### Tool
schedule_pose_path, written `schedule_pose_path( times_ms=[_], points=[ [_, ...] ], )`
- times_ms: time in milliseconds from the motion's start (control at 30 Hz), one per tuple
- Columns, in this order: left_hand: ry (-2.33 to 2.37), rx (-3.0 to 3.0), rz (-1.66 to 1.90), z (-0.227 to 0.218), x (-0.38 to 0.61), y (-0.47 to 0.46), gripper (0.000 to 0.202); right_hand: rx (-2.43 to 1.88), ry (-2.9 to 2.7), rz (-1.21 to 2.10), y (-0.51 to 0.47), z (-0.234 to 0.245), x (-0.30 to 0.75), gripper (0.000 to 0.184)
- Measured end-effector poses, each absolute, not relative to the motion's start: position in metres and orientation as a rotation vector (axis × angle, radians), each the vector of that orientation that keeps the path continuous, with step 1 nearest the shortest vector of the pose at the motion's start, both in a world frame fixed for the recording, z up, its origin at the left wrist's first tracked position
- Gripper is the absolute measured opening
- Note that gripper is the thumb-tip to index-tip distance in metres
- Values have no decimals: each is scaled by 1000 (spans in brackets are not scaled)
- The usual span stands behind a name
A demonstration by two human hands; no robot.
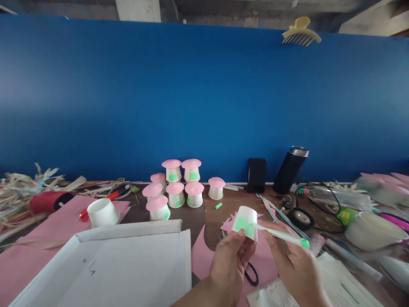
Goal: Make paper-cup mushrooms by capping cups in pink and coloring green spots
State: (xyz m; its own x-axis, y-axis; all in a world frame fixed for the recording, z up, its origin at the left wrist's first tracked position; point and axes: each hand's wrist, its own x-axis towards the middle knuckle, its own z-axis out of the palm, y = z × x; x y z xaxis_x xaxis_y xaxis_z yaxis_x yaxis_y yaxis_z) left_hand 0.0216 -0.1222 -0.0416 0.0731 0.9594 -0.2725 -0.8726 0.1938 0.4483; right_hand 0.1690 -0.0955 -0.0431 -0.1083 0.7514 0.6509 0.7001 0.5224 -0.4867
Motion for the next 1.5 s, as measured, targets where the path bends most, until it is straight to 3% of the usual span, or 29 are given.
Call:
schedule_pose_path(
  times_ms=[1500],
  points=[
    [581, 204, 1403, -42, 22, -123, 15, -1328, -1796, 43, -101, -39, 170, 27]
  ],
)
